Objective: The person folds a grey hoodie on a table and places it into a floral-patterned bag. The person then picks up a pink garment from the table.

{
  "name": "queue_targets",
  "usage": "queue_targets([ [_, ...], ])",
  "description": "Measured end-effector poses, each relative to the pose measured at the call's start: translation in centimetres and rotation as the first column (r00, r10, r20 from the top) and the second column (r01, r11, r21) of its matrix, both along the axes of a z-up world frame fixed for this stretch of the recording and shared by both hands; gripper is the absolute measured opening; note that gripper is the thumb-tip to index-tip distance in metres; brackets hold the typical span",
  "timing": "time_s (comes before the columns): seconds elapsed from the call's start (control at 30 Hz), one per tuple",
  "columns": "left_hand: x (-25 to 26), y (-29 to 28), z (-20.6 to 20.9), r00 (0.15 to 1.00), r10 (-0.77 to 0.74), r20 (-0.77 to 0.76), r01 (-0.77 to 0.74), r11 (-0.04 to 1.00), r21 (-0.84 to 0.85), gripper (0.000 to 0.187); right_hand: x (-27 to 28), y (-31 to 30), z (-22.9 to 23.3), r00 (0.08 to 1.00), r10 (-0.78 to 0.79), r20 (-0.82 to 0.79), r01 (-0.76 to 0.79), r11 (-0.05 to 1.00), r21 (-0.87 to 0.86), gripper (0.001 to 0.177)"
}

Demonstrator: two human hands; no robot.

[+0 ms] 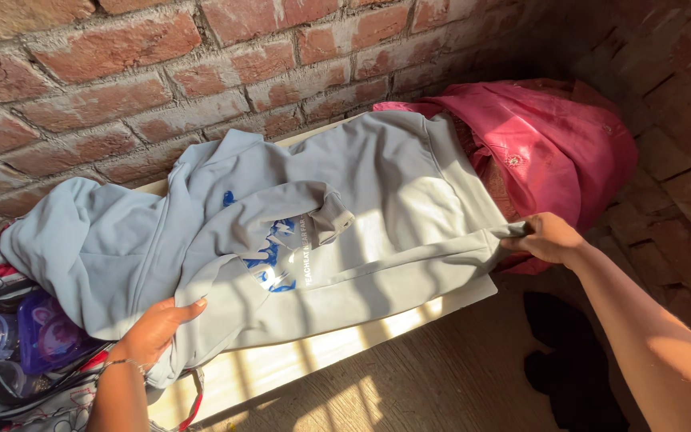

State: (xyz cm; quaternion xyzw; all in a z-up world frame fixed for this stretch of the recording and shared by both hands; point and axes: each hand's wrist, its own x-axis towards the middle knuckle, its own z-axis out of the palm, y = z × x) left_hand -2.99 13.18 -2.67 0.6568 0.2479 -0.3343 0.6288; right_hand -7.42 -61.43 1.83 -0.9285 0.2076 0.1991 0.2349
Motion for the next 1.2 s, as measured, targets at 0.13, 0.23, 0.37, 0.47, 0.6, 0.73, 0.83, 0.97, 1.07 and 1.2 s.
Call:
queue_targets([
  [0.13, 0.0, 1.3, 0.8, 0.997, -0.07, -0.032, 0.076, 0.948, 0.31, 0.05, -0.1, 0.8, -0.6, 0.986, -0.124, 0.111, 0.14, 0.98, -0.144, 0.053],
  [0.23, 0.6, -0.5, 2.0, 0.956, -0.284, -0.067, 0.282, 0.84, 0.464, 0.046, 0.6, 3.5, -0.2, 0.999, -0.034, 0.01, 0.035, 0.949, -0.313, 0.051],
  [0.37, 0.5, -7.4, 4.2, 0.863, -0.506, 0.01, 0.108, 0.203, 0.973, 0.051, 0.0, 7.8, 1.4, 0.981, 0.152, 0.124, -0.075, 0.876, -0.476, 0.047],
  [0.47, -1.0, -12.0, 5.9, 0.603, -0.748, 0.277, -0.369, 0.046, 0.928, 0.053, -0.5, 10.2, 2.7, 0.849, 0.431, 0.305, -0.237, 0.827, -0.509, 0.06],
  [0.6, -2.7, -16.5, 6.0, 0.177, -0.899, 0.401, -0.359, 0.32, 0.877, 0.044, -0.5, 12.6, 2.9, 0.782, 0.608, 0.137, -0.516, 0.755, -0.404, 0.055],
  [0.73, -3.2, -19.8, 3.2, 0.163, -0.899, 0.407, -0.081, 0.399, 0.913, 0.047, -0.6, 14.0, 1.8, 0.781, 0.622, 0.051, -0.533, 0.706, -0.466, 0.049],
  [0.83, -3.5, -20.3, 1.1, 0.25, -0.934, 0.254, -0.025, 0.256, 0.966, 0.035, -0.8, 13.7, 1.1, 0.778, 0.628, 0.029, -0.54, 0.691, -0.481, 0.039],
  [0.97, -2.2, -18.2, 1.2, 0.2, -0.977, 0.07, 0.16, 0.103, 0.982, 0.026, -0.8, 12.1, 2.2, 0.825, 0.559, -0.088, -0.543, 0.738, -0.402, 0.043],
  [1.07, -1.2, -16.6, 1.9, 0.212, -0.918, 0.336, -0.028, 0.338, 0.941, 0.024, -0.8, 10.9, 3.1, 0.789, 0.604, 0.11, -0.52, 0.753, -0.403, 0.029],
  [1.2, -0.9, -16.6, 1.5, 0.188, -0.968, 0.165, 0.031, 0.174, 0.984, 0.014, -0.5, 10.9, 2.0, 0.631, 0.712, 0.308, -0.494, 0.675, -0.547, 0.02],
])
